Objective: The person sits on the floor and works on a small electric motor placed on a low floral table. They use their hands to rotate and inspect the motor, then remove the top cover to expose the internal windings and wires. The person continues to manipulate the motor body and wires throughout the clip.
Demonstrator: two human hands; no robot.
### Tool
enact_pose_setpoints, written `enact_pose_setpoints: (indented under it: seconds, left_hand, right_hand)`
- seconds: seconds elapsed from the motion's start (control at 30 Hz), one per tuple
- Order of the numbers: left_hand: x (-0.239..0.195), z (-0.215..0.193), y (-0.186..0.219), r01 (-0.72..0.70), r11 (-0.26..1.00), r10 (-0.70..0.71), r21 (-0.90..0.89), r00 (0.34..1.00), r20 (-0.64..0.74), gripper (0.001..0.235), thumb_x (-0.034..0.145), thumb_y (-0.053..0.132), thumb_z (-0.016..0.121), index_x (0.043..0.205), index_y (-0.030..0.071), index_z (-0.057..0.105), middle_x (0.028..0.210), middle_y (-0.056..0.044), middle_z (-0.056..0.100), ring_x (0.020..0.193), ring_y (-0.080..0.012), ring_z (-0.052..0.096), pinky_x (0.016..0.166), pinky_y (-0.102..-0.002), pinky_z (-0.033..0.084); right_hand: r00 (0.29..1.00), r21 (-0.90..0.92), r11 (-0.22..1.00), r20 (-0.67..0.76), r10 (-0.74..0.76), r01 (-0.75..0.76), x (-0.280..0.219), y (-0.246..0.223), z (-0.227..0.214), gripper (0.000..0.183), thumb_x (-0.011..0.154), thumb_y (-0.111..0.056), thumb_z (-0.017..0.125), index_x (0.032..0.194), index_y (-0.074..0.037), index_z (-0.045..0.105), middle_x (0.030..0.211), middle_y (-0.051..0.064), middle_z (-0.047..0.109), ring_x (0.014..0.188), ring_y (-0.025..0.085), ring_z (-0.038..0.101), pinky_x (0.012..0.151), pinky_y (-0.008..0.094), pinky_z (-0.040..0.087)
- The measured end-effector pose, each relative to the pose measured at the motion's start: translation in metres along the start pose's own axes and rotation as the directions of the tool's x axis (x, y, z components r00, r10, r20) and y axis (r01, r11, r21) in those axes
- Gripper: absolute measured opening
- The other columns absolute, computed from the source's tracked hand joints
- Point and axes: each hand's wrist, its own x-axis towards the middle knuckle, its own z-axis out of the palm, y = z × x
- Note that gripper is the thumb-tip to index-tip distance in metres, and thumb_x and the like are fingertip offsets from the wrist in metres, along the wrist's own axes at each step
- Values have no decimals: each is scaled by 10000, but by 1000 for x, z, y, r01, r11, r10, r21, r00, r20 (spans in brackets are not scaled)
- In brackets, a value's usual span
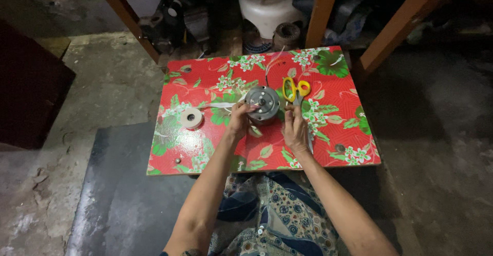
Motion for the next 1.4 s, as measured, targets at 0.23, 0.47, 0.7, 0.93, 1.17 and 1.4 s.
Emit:
enact_pose_setpoints:
  seconds: [0.23,0.47,0.7,0.93,1.17,1.4]
  left_hand:
    - [13,-25,-19,-29,985,24,-171,999,-29,319,905,234,695,1048,-46,641,1071,-183,729,909,-290,727,751,-452,624]
    - [5,-9,-3,61,946,-70,-319,997,-17,354,864,274,689,1139,51,695,1147,-124,727,1113,-277,671,999,-459,536]
    - [-26,7,34,9,906,-2,-423,1000,17,605,830,476,627,1318,118,604,1282,-106,685,1186,-293,659,1047,-499,522]
    - [-30,-15,35,82,808,32,-583,982,184,866,895,778,545,1437,103,572,1360,-170,658,1148,-377,656,786,-495,559]
    - [-34,-1,42,123,870,-96,-477,992,80,878,817,788,527,1419,150,561,1376,-138,639,1215,-354,637,986,-558,544]
    - [-34,21,50,40,889,-25,-456,999,38,681,855,554,632,1401,154,559,1392,-121,621,1286,-339,603,1098,-571,505]
  right_hand:
    - [999,-76,996,17,-45,46,4,-1,1,495,1070,-497,391,1174,-43,559,611,110,585,517,249,645,519,413,465]
    - [999,-32,999,23,-39,40,1,-7,2,456,1090,-465,396,1146,-44,563,594,78,550,504,198,601,503,379,451]
    - [996,-45,996,41,-79,81,1,-2,4,434,1093,-451,390,1153,-56,561,566,73,529,498,194,585,501,371,437]
    - [987,-152,975,43,-156,161,0,2,6,465,1094,-486,399,1111,-50,560,650,136,609,598,307,670,561,459,477]
    - [980,-189,962,67,-185,195,-2,-7,6,493,1105,-517,417,1152,-45,551,791,169,666,743,361,681,655,478,497]
    - [826,-383,786,-94,-556,486,-9,-60,39,1064,785,-699,693,1512,-3,346,1363,256,524,1229,424,584,998,515,492]
